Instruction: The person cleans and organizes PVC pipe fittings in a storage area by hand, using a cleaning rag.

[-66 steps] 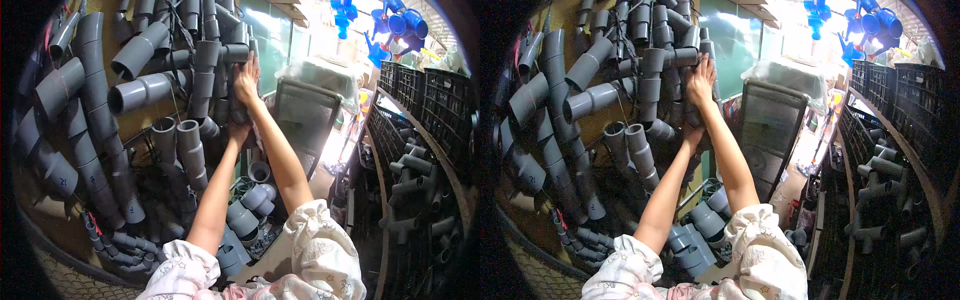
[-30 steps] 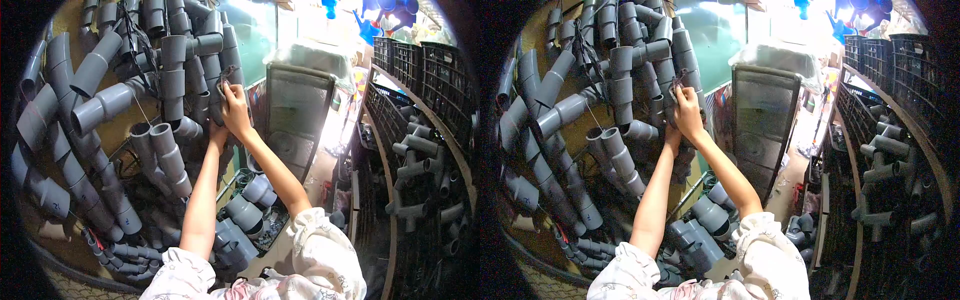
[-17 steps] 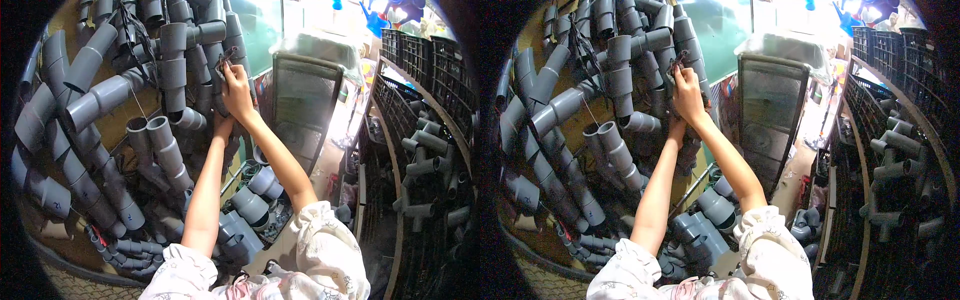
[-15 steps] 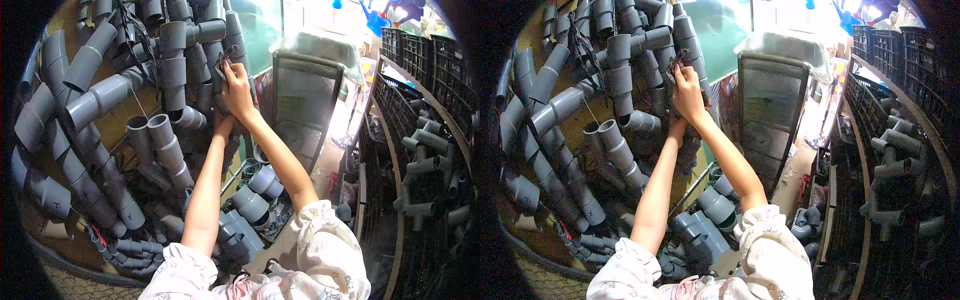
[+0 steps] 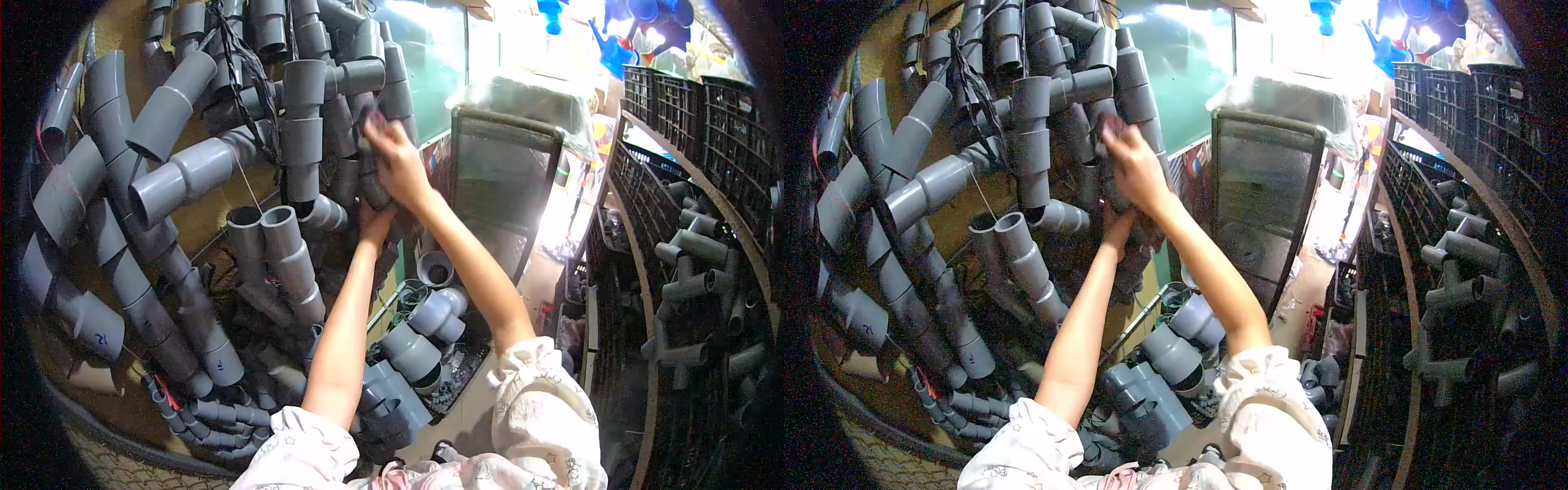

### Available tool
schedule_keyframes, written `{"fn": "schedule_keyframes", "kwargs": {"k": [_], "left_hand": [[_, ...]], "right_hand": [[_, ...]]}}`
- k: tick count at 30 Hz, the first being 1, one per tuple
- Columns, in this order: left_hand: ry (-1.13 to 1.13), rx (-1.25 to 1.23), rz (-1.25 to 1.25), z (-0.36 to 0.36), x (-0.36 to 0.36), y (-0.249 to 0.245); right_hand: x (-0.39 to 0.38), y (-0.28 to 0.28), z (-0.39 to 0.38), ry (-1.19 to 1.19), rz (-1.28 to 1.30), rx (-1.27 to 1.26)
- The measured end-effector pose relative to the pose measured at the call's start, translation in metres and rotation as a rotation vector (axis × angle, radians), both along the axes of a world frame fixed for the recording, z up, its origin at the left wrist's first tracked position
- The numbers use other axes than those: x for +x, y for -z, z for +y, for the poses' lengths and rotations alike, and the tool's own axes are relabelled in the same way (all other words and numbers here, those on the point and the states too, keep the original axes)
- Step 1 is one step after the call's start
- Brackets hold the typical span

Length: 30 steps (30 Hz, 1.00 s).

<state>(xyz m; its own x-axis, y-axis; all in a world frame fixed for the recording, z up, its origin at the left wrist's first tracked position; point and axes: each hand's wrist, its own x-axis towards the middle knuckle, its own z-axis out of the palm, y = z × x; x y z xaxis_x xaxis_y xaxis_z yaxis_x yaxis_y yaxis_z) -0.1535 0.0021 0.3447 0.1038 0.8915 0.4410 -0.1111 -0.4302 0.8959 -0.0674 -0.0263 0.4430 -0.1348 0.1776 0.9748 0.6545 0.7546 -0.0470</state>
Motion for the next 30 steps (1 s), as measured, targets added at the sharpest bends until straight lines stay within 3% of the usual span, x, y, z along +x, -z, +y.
{"fn": "schedule_keyframes", "kwargs": {"k": [1,3,5,6,9,11,13,14,18,21,23,26,30], "left_hand": [[-0.009,0.082,-0.015,0.000,0.002,-0.002],[0.003,0.141,-0.037,0.004,0.007,-0.003],[0.045,0.093,-0.026,0.018,0.007,0.007],[-0.065,0.222,-0.004,0.023,0.012,0.010],[-0.098,0.201,0.133,0.029,0.009,0.015],[-0.069,0.202,0.122,0.010,0.005,0.004],[0.036,0.043,-0.005,-0.005,0.002,-0.007],[0.088,-0.049,-0.066,-0.011,0.002,-0.005],[0.073,-0.022,-0.119,-0.004,0.004,0.005],[0.078,-0.046,-0.077,-0.018,0.002,-0.010],[0.024,-0.089,-0.047,-0.026,0.001,-0.017],[0.212,-0.069,-0.136,-0.005,0.002,-0.003],[0.067,0.041,-0.190,0.002,0.018,0.007]], "right_hand": [[-0.005,0.012,-0.008,0.028,-0.059,0.144],[0.001,0.039,-0.026,0.091,-0.135,-0.093],[0.008,0.046,-0.033,0.076,-0.166,-0.090],[0.010,0.047,-0.032,0.064,-0.180,-0.072],[0.019,0.044,-0.042,0.070,-0.327,-0.147],[0.027,0.030,-0.045,0.051,-0.374,-0.329],[0.030,0.001,-0.044,0.059,-0.227,-0.334],[0.030,-0.015,-0.038,-0.001,-0.094,-0.145],[0.043,-0.094,0.016,0.285,0.132,0.176],[0.038,-0.123,0.039,0.351,0.256,0.189],[0.032,-0.106,0.056,0.372,0.247,0.193],[0.036,-0.052,0.055,0.346,0.188,0.296],[0.050,0.040,0.040,0.214,0.041,0.217]]}}
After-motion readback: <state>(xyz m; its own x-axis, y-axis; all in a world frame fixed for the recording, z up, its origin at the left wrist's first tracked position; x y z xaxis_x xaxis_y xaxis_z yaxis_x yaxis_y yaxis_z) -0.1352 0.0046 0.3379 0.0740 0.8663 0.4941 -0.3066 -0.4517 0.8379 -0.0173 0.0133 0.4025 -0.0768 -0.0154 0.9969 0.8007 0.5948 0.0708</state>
